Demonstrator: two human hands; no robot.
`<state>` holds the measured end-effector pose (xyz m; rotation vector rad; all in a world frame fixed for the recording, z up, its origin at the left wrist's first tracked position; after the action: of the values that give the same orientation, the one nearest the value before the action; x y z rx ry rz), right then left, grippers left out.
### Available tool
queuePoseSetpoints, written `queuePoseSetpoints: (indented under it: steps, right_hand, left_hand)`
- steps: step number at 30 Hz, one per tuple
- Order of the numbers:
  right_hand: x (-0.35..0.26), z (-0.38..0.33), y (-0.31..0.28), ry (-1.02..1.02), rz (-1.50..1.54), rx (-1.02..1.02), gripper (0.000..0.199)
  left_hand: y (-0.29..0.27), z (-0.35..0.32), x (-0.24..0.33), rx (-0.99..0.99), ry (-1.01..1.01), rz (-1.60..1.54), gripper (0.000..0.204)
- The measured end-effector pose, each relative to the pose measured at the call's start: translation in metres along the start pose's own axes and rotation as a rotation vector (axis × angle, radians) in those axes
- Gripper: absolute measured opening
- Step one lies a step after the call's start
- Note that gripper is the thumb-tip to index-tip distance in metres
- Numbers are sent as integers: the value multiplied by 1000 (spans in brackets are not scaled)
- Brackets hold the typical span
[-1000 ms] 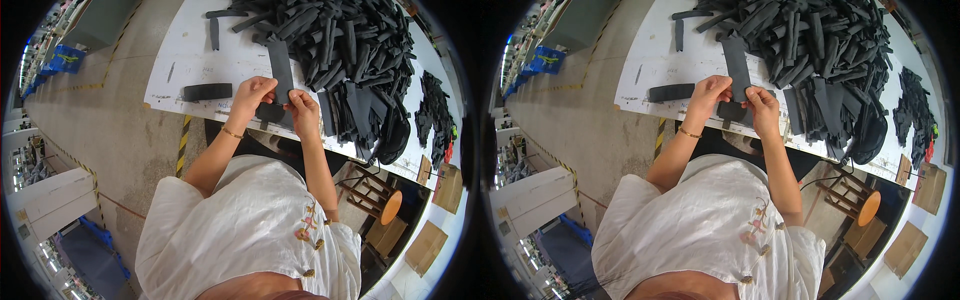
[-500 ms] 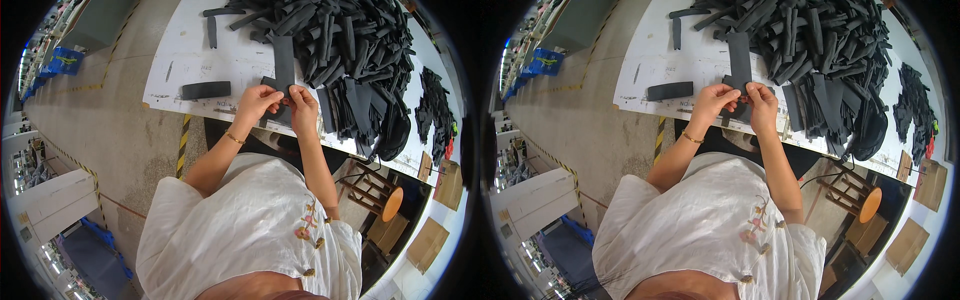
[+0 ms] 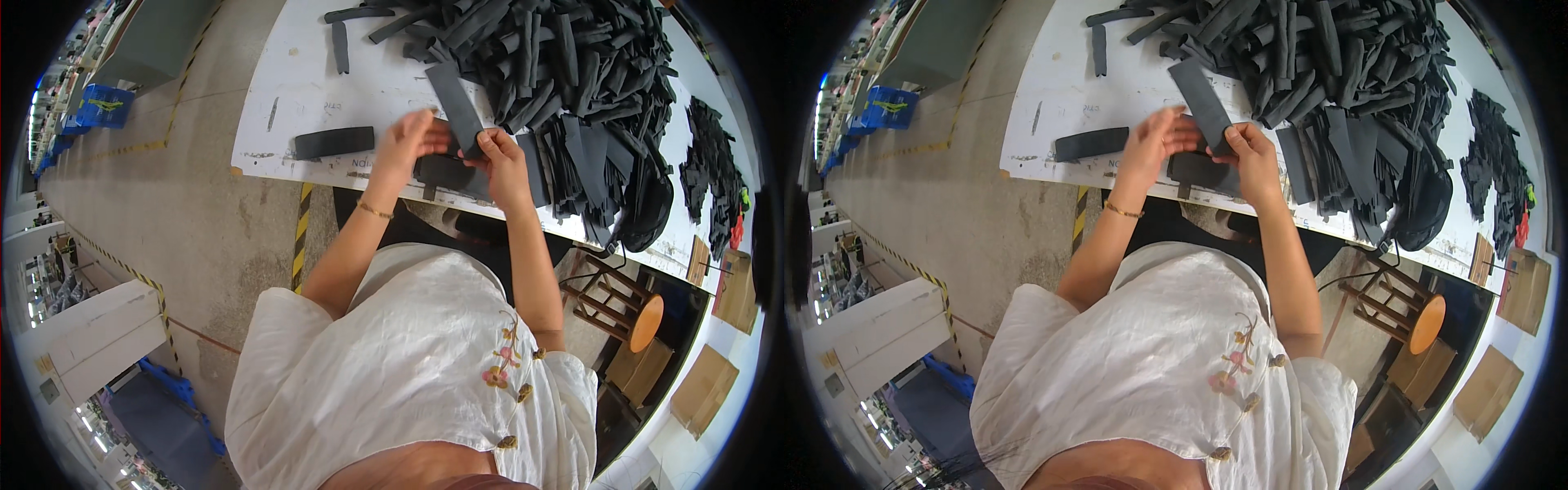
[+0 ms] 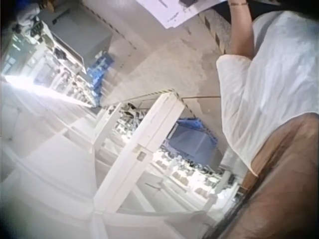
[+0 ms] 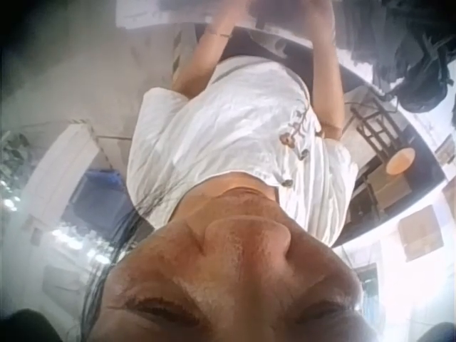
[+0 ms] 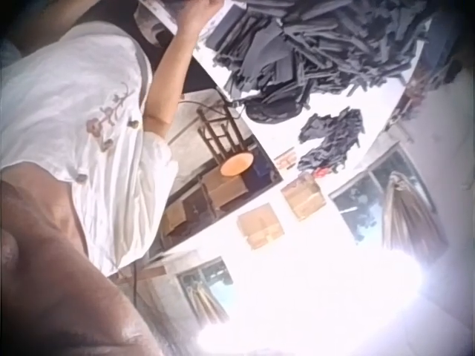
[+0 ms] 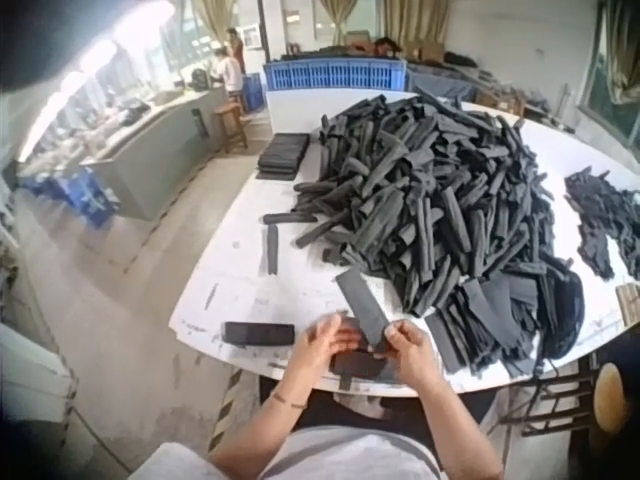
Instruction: Sorting and stacking grey foam or rubber components on a workbench in a production facility.
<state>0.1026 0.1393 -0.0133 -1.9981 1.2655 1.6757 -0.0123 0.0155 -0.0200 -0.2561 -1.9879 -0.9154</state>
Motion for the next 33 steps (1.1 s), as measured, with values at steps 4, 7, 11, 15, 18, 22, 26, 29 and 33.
queuePoseSetpoints:
  steps: [4, 7, 11, 15, 18, 22, 26, 29, 33]
  right_hand:
    - [-23, -1, 11, -112, -590, -97, 15]
    - [-46, -1, 15, -236, -852, -15, 14]
    - [-56, 9, -10, -294, -840, -9, 13]
    - [-36, 9, -37, -351, -973, -81, 15]
    - [-25, 6, -47, -396, -1073, 5, 20]
    - [-37, 0, -41, -698, -1295, 87, 23]
    - [-76, 0, -75, -766, -1291, 248, 11]
    - [-101, 3, -122, -702, -1420, 413, 13]
    - [-89, 4, -154, -701, -1867, 470, 24]
  left_hand:
    - [-8, 13, 19, 70, 126, -110, 21]
    - [-7, 10, 23, 170, 233, -71, 20]
    - [-5, 5, 27, 203, 258, -84, 19]
    - [-22, -1, 8, 251, 172, 273, 24]
    - [-19, 2, 4, 310, 402, 845, 27]
    - [-65, 47, 60, 615, 797, 776, 16]
    - [-163, 109, 141, 929, 810, 862, 31]
    - [-161, 142, 156, 984, 741, 1162, 46]
    - [-165, 171, 141, 854, 566, 1506, 51]
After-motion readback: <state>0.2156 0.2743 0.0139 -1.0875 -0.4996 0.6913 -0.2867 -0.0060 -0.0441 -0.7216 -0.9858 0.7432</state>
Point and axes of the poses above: each hand's wrist, its own z-axis towards the middle knuckle, its own y-axis out of the palm, x = y × z, the point moved 6 cm from there along z, towards the middle knuckle, and after that the axes turned 5 degrees about x, right-handed, at the moved point
